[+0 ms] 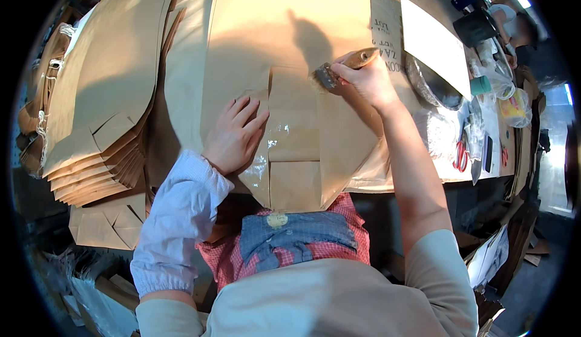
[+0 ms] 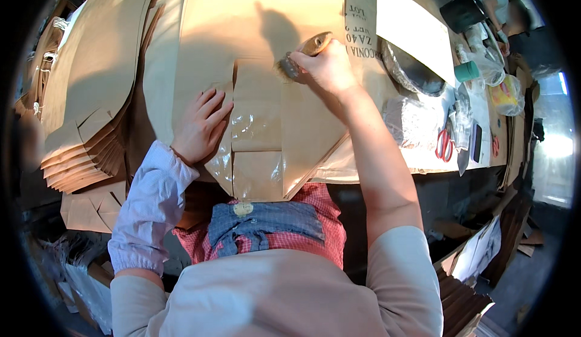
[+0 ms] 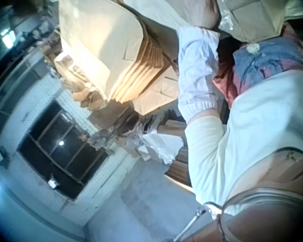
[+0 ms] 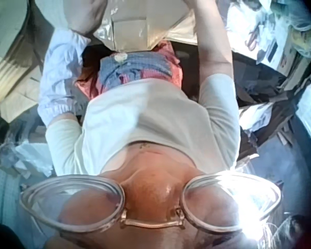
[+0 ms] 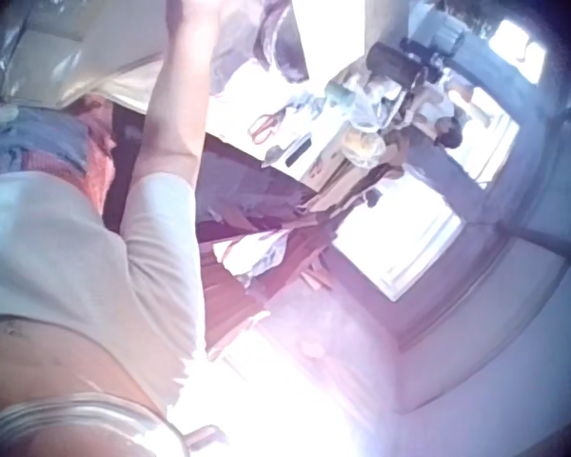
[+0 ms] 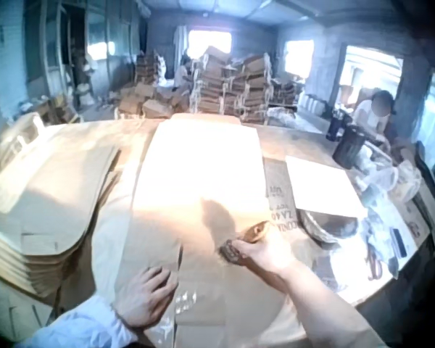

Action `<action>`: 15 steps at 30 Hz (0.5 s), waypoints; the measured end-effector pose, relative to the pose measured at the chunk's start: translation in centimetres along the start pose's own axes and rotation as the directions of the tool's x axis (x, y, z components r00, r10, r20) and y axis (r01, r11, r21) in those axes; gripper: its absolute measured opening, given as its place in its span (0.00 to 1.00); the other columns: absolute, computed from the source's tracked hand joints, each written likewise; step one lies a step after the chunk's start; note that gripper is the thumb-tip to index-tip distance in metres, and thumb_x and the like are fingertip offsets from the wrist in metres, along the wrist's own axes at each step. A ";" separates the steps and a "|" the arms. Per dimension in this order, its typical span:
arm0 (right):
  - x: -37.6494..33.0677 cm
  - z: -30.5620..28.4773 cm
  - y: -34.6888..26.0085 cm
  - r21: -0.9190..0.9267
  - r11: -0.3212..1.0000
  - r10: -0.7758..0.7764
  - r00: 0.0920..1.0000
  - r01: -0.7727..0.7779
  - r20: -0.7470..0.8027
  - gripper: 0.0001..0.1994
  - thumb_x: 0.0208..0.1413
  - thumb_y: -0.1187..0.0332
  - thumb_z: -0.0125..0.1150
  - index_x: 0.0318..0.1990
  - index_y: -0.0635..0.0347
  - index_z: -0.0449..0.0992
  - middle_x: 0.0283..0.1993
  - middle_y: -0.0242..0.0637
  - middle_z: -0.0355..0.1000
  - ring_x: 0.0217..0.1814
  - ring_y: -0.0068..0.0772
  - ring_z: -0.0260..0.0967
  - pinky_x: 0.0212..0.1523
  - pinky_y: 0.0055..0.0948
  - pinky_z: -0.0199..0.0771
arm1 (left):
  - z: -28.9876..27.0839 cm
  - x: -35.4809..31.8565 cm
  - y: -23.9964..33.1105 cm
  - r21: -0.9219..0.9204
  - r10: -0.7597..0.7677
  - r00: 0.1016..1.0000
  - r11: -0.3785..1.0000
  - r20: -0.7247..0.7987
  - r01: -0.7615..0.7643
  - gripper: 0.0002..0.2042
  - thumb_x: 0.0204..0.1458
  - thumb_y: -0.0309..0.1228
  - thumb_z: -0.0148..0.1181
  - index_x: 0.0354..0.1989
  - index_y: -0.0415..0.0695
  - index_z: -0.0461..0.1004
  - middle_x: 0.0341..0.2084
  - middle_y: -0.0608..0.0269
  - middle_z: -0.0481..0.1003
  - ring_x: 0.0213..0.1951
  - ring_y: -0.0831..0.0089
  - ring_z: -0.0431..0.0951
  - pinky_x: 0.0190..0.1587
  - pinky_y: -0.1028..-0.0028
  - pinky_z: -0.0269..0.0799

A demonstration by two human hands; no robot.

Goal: The person assembles flat paper bags by folding the bottom flaps and applying glue with a brush to secure them. The person repeatedly picks up flat bags, folds the bottom, applies glue, and stacks the finished bags.

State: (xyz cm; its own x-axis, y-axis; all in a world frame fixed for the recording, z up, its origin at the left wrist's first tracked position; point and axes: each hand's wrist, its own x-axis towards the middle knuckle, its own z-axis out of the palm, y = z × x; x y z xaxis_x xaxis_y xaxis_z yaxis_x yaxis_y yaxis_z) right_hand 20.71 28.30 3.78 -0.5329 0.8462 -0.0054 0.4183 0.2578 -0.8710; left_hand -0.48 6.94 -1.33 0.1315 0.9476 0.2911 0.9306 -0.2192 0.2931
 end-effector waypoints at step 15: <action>0.0 7.8 -3.1 0.044 0.995 -0.095 0.995 0.095 -0.011 0.08 0.45 0.70 0.67 0.30 0.66 0.80 0.25 0.41 0.77 0.28 0.25 0.76 0.33 0.26 0.77 | 0.4 -0.8 -0.4 -0.163 -0.117 0.991 0.981 -0.059 0.107 0.13 0.45 0.31 0.63 0.36 0.38 0.69 0.38 0.50 0.68 0.45 0.51 0.68 0.48 0.61 0.67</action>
State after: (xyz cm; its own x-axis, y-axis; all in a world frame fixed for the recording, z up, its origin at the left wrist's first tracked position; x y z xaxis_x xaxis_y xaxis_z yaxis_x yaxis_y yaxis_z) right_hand 13.63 23.87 2.66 -0.5621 0.8230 0.0825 0.3331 0.3165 -0.8882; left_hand -0.86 6.38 -2.01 0.0010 0.9516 0.3075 0.8711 -0.1518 0.4671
